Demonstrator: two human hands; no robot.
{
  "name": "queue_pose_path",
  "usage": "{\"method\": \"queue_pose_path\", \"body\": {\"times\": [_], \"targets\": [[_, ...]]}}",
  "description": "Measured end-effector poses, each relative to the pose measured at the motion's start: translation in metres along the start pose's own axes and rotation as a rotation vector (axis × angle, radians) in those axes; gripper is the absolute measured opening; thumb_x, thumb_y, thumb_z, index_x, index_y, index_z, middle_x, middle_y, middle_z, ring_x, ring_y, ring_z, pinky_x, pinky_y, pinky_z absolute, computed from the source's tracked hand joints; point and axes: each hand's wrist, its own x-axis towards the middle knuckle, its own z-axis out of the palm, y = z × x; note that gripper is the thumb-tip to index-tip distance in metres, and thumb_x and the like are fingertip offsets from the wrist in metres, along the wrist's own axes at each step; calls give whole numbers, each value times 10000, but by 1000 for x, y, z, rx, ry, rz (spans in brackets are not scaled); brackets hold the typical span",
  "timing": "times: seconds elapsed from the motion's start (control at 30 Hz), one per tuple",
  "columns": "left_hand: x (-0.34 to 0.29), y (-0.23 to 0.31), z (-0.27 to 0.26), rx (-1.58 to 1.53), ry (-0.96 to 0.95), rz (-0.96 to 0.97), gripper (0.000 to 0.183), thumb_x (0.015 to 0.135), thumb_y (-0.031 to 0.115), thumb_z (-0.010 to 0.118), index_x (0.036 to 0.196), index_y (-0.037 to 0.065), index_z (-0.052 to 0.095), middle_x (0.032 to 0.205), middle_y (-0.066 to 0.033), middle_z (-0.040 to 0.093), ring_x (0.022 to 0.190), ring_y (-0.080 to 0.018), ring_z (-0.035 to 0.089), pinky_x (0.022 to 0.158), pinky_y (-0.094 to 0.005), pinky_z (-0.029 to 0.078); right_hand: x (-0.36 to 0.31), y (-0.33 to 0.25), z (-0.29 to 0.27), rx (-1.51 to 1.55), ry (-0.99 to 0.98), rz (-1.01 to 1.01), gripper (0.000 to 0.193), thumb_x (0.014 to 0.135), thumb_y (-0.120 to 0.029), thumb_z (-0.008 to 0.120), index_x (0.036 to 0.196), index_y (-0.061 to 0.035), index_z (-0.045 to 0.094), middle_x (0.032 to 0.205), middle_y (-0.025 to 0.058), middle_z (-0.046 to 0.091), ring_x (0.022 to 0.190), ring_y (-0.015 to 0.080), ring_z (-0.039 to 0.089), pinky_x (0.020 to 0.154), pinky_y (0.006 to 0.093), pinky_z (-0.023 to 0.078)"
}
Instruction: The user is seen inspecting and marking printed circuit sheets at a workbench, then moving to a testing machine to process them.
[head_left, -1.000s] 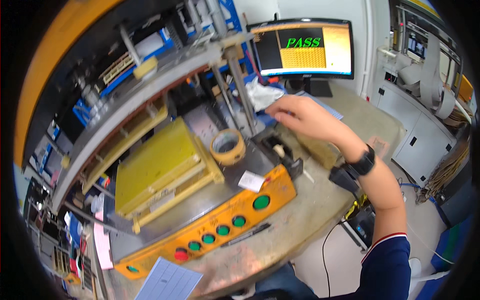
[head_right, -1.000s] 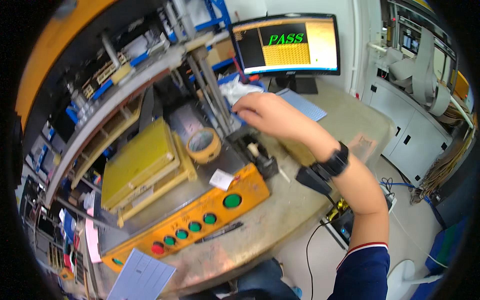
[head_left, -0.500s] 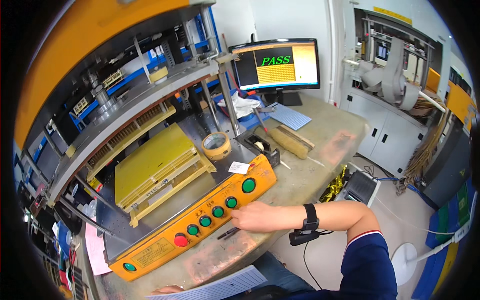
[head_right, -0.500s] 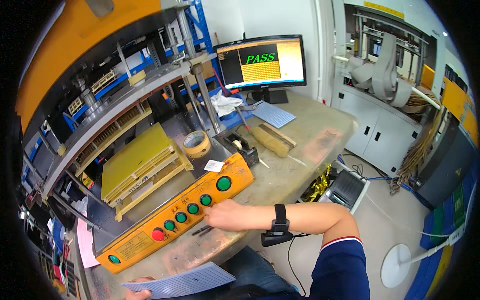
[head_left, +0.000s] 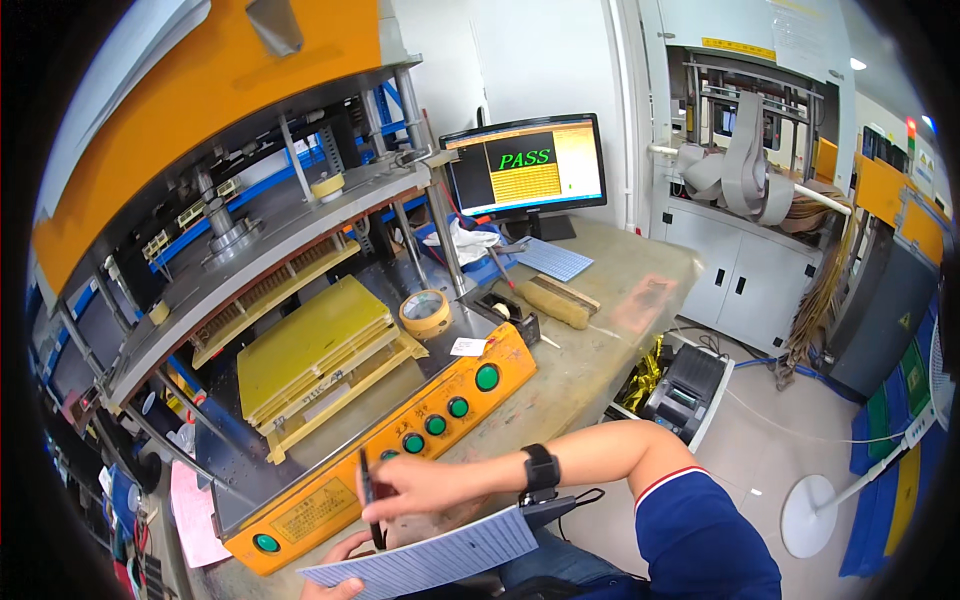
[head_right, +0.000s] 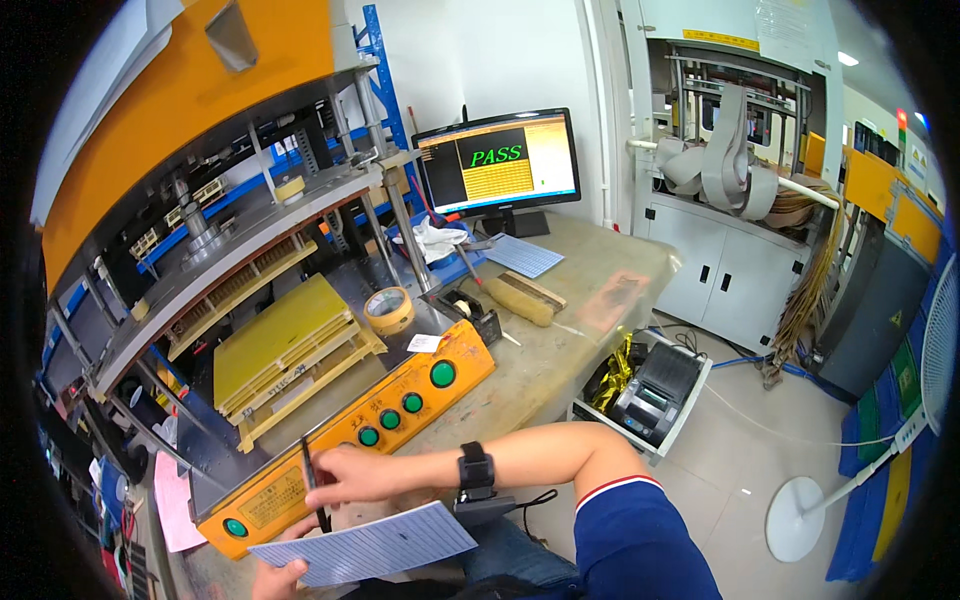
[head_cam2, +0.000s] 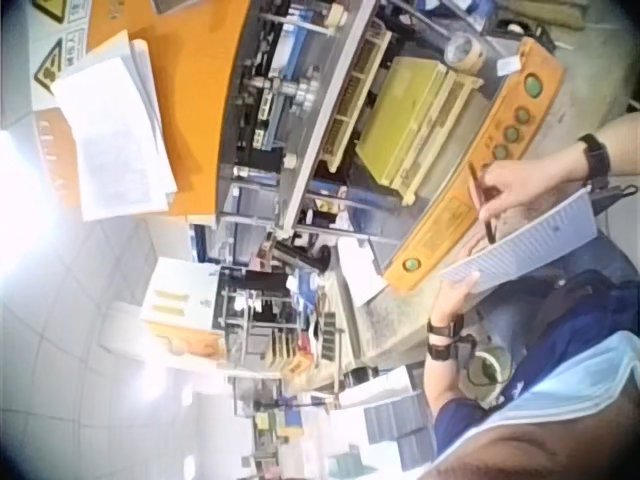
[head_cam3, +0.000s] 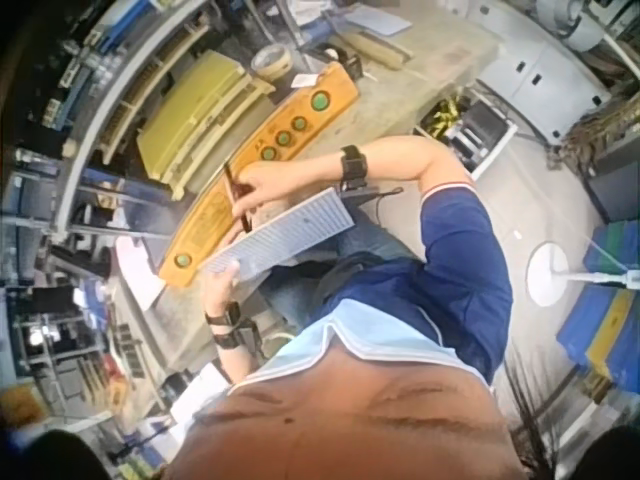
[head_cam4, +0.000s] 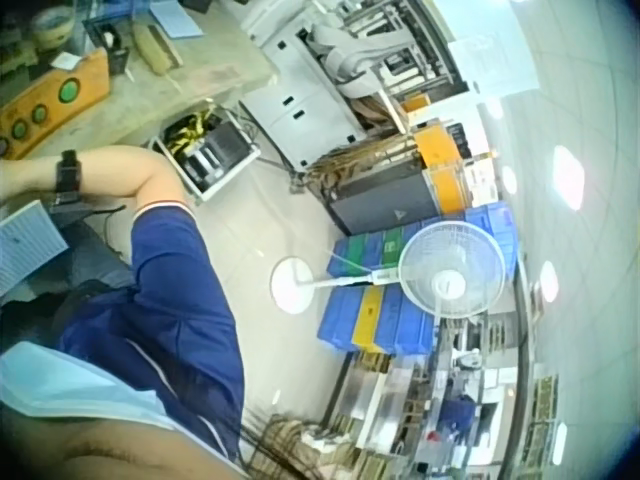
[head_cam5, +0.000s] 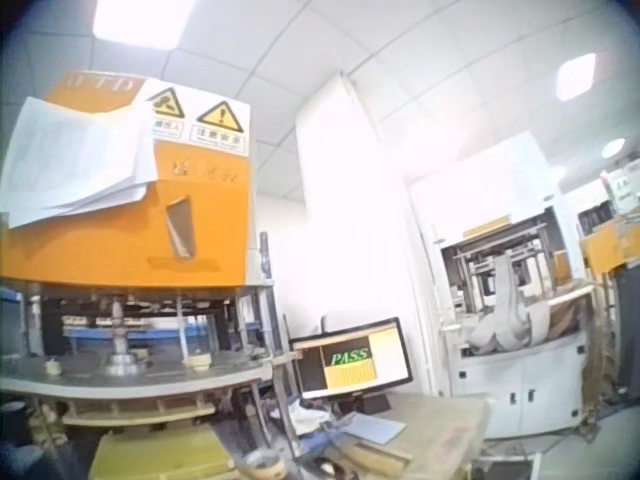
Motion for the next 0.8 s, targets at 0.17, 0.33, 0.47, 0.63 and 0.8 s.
{"method": "queue_pose_path", "body": {"times": [0.17, 0.33, 0.47, 0.63, 0.8], "targets": [[-10, -13, -7, 16, 81, -81, 394, 884, 282, 644, 1129, -24, 609, 1019, -87, 646, 856, -162, 594, 722, -302, 472, -61, -48, -97, -825, 15, 304, 391, 950, -410, 493, 984, -24, 541, 765, 211, 604, 732, 375, 602, 649, 431, 481], [-24, -27, -18, 40, 181, -179, 361, 897, 279, 627, 1101, -20, 626, 953, -75, 657, 807, -155, 594, 692, -303, 467, -138, -59, -161, -1052, 159, 688, 406, 918, -435, 478, 983, -59, 615, 849, 190, 667, 817, 389, 639, 719, 499, 497], [-26, -29, -21, 67, 270, -258, 340, 908, 277, 613, 1078, -16, 640, 899, -66, 667, 767, -149, 594, 668, -303, 464, -177, -23, -234, -1074, 398, 805, 421, 923, -432, 461, 1012, -55, 624, 892, 205, 668, 869, 393, 638, 780, 497, 495], [-10, -22, -21, 441, 243, -238, 300, 941, 267, 575, 1011, -11, 663, 754, -39, 638, 684, -144, 568, 637, -313, 452, -181, 32, -317, -1137, 676, 734, 366, 923, -352, 468, 952, -31, 642, 949, 224, 654, 912, 405, 617, 774, 481, 491], [-15, 0, 5, 230, 404, -160, 298, 948, 262, 577, 1044, -8, 657, 892, -50, 650, 798, -137, 569, 748, -308, 460, -232, 70, -412, -1269, 594, 1231, 315, 890, -118, 462, 1123, -134, 674, 1137, 141, 653, 1067, 329, 624, 873, 442, 512]]}}
